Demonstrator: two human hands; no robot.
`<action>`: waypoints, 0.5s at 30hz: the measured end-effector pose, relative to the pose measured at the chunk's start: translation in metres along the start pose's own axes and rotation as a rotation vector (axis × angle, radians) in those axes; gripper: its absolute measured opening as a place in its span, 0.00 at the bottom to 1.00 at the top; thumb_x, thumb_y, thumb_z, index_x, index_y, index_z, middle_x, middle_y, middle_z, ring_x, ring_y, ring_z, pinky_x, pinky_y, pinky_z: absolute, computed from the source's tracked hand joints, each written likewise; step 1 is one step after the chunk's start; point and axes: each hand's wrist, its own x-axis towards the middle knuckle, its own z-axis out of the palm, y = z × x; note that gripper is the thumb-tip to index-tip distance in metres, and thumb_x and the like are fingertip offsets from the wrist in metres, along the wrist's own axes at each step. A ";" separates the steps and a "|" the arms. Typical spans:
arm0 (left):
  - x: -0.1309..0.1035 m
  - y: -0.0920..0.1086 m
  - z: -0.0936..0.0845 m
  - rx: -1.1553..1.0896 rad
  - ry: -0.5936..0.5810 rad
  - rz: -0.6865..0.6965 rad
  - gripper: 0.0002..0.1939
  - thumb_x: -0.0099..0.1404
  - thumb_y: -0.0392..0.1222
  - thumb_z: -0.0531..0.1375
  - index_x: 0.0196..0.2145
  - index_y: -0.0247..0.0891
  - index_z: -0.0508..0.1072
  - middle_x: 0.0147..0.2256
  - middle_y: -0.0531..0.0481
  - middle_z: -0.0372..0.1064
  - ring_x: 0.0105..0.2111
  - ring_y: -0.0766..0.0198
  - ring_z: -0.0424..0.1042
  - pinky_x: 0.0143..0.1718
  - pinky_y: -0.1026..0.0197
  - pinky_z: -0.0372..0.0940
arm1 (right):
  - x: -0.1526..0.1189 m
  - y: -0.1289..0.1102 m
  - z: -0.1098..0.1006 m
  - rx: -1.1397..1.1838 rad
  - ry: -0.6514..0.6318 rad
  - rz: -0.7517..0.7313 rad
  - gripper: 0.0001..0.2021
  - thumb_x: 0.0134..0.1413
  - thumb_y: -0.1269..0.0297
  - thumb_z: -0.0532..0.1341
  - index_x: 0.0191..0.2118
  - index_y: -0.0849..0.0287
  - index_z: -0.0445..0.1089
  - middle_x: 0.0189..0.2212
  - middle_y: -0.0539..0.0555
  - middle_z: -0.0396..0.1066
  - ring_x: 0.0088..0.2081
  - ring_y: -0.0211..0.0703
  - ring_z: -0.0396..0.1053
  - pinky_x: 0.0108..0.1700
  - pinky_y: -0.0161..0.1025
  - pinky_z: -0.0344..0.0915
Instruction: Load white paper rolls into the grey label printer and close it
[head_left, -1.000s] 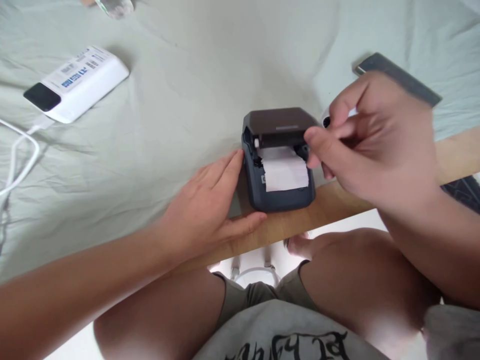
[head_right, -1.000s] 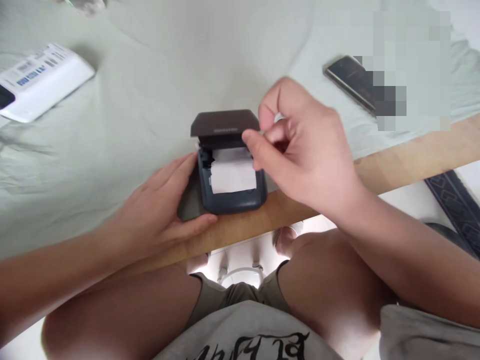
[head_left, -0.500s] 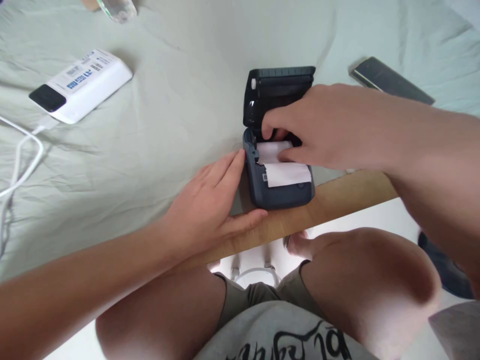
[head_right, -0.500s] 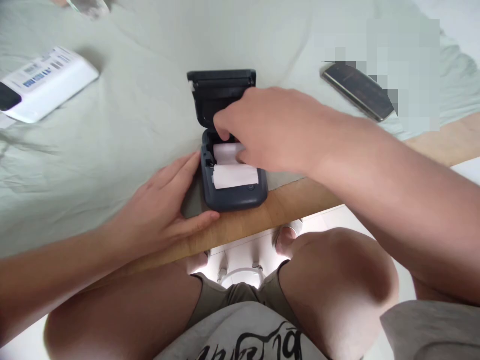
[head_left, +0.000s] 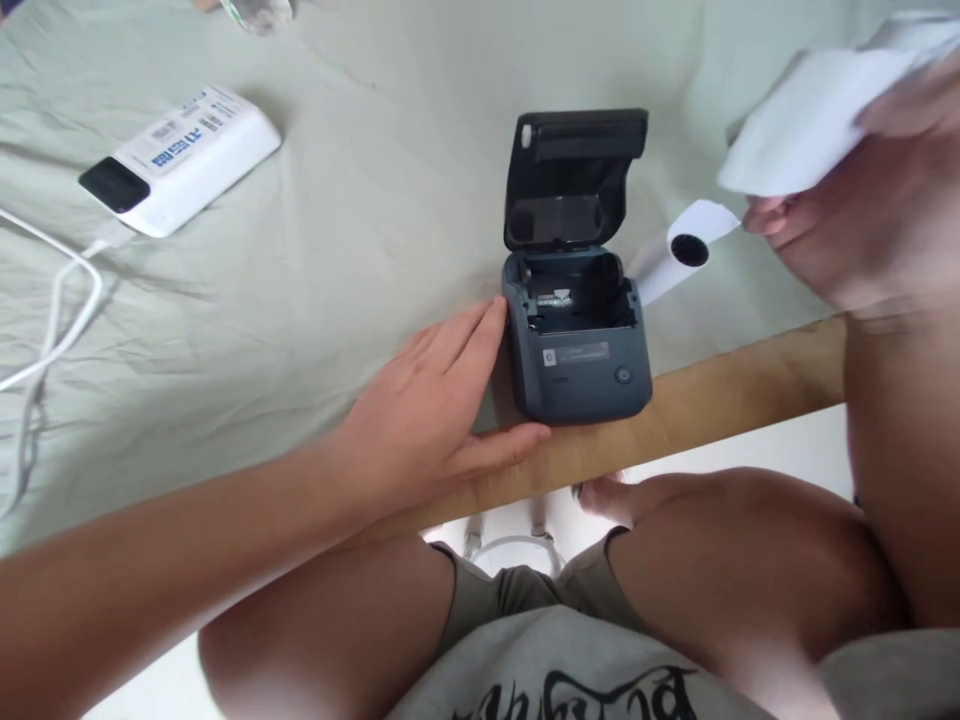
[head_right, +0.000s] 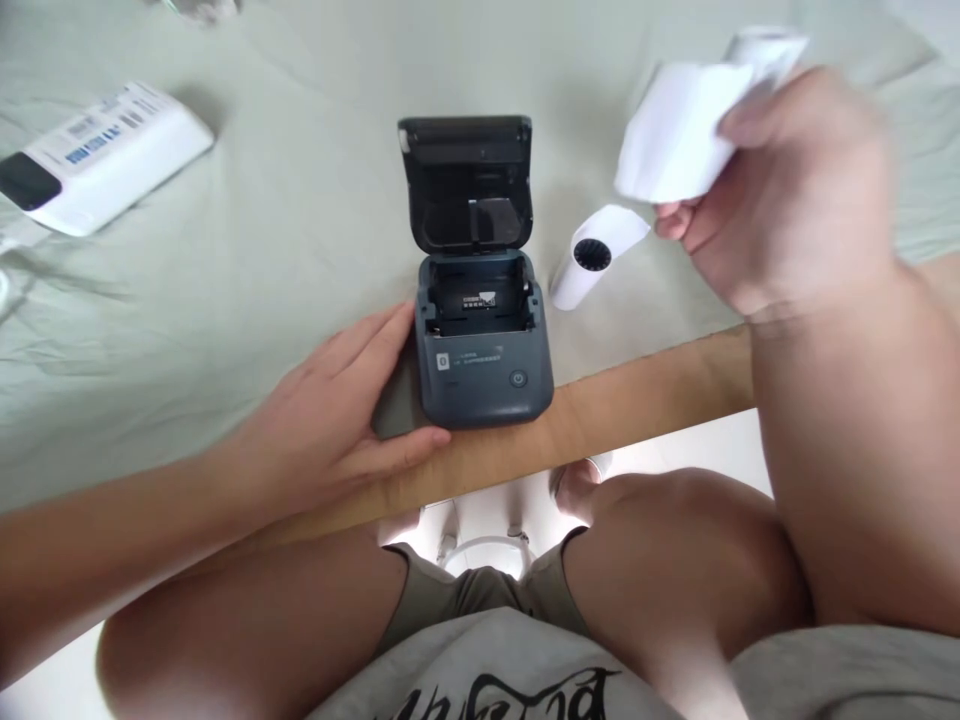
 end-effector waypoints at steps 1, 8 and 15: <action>0.000 0.000 0.000 0.005 0.001 0.001 0.58 0.83 0.70 0.68 0.92 0.28 0.60 0.88 0.25 0.66 0.88 0.28 0.70 0.91 0.34 0.68 | -0.003 0.008 0.004 0.043 0.019 0.028 0.39 0.36 0.28 0.78 0.34 0.50 0.59 0.29 0.52 0.64 0.29 0.41 0.66 0.29 0.48 0.62; -0.003 -0.003 0.000 0.001 -0.001 0.024 0.57 0.85 0.70 0.67 0.92 0.27 0.59 0.90 0.25 0.64 0.89 0.30 0.69 0.92 0.33 0.66 | -0.014 0.048 -0.010 -0.226 0.136 0.109 0.30 0.49 0.46 0.89 0.40 0.53 0.72 0.34 0.52 0.79 0.36 0.39 0.73 0.44 0.48 0.70; -0.002 -0.002 -0.002 -0.005 0.000 -0.002 0.56 0.82 0.70 0.70 0.93 0.37 0.61 0.89 0.31 0.67 0.87 0.28 0.71 0.91 0.31 0.68 | -0.003 0.076 -0.029 -0.730 0.084 0.231 0.47 0.44 0.41 0.92 0.68 0.52 0.81 0.60 0.63 0.87 0.48 0.46 0.80 0.58 0.54 0.79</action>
